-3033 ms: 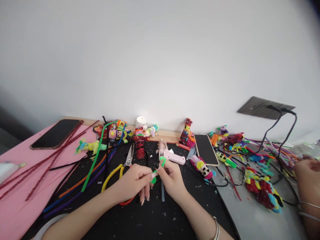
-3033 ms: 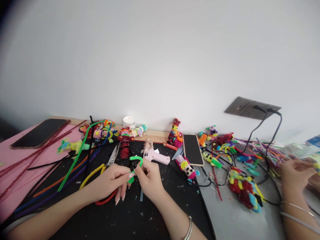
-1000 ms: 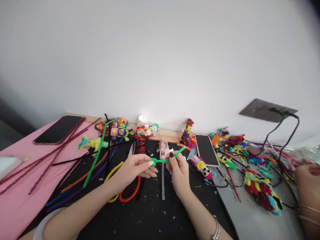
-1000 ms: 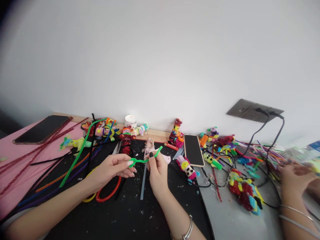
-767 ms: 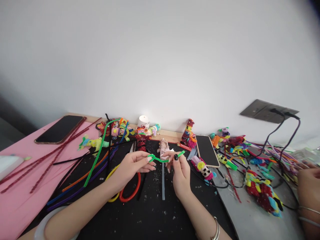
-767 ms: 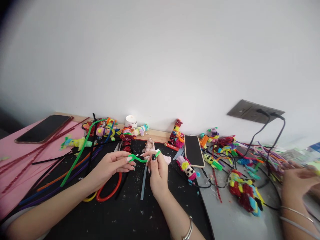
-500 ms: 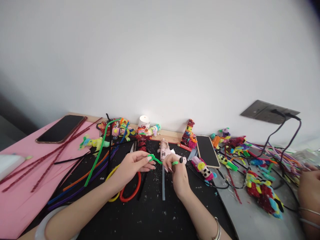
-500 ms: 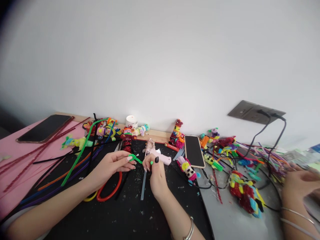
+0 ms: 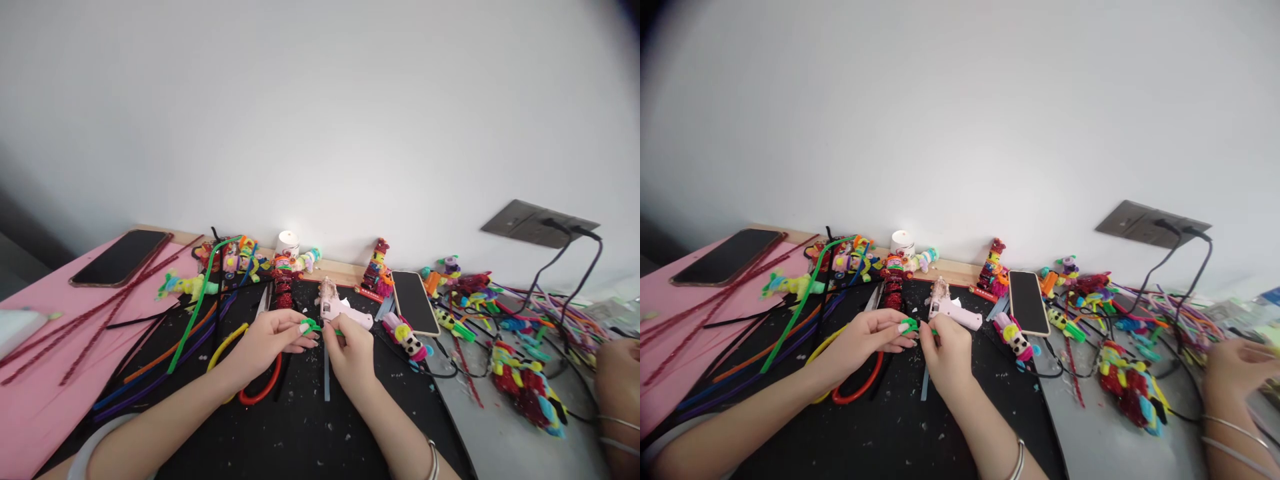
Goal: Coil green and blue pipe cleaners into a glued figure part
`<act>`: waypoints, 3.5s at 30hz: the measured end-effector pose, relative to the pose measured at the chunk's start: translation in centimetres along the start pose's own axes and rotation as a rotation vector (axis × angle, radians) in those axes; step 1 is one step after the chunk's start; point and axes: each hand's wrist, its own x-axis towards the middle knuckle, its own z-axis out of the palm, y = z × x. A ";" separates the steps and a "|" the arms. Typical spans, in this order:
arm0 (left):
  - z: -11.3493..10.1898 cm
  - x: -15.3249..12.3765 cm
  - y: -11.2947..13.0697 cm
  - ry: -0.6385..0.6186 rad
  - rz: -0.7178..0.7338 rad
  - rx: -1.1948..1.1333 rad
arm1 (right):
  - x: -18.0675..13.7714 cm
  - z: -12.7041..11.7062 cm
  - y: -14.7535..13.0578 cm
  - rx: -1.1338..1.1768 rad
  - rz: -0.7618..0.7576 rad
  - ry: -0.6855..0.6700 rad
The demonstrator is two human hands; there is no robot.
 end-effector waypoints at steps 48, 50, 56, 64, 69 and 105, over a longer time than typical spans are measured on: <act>-0.3 -0.2 -0.2 -0.037 0.045 0.013 | 0.6 -0.5 -0.7 0.340 -0.053 -0.071; -0.3 -0.2 -0.1 -0.023 0.078 0.027 | 0.6 -0.6 -0.7 0.326 -0.065 -0.079; -0.2 -0.3 0.2 0.015 0.127 0.053 | 0.6 -0.8 -0.9 0.331 -0.017 -0.088; -0.3 -0.3 0.5 0.047 0.191 0.178 | 0.6 -0.6 -0.9 0.371 -0.014 -0.174; -0.1 -0.3 0.3 0.175 0.227 0.050 | 0.3 -0.7 -0.6 0.437 0.099 -0.064; -1.1 -0.1 0.5 -0.141 0.037 -0.156 | 0.3 0.0 0.0 0.340 0.161 -0.256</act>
